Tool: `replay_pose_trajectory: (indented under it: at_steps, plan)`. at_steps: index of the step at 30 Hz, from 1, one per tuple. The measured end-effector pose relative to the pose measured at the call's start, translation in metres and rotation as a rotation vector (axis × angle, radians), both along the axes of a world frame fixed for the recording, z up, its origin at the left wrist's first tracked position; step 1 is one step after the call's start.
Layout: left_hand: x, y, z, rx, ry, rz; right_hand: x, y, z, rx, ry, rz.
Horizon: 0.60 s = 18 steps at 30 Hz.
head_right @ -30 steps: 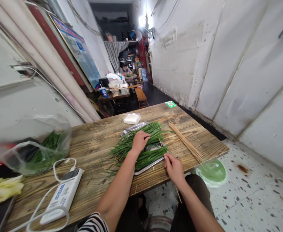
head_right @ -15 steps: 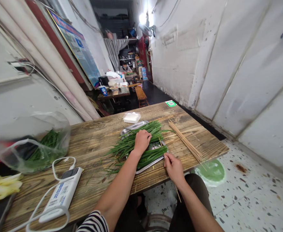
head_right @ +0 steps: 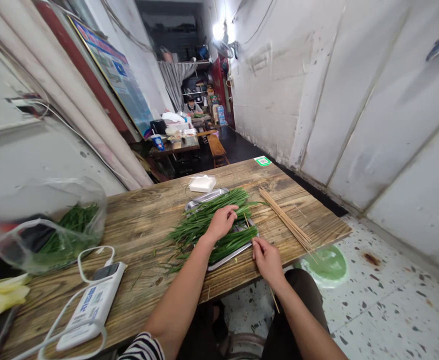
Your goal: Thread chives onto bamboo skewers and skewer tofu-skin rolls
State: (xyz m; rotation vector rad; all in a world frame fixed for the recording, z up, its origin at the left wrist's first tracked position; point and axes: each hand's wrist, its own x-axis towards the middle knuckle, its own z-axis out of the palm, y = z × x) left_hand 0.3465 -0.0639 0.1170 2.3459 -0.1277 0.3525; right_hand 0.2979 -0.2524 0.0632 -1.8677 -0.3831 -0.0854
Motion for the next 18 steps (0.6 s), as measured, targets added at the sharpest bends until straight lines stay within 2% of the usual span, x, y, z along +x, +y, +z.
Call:
replay_pose_trajectory:
  at_steps: [4,18]
  plan:
    - [-0.0021,-0.0026,0.0022,0.030,-0.011,-0.036,-0.0006,0.0001,0.0022,0.005,-0.010,-0.002]
    - [-0.0015,-0.0049,-0.0019,0.007,-0.009,0.049,-0.0006,0.0002,0.0046,0.026,0.012,0.013]
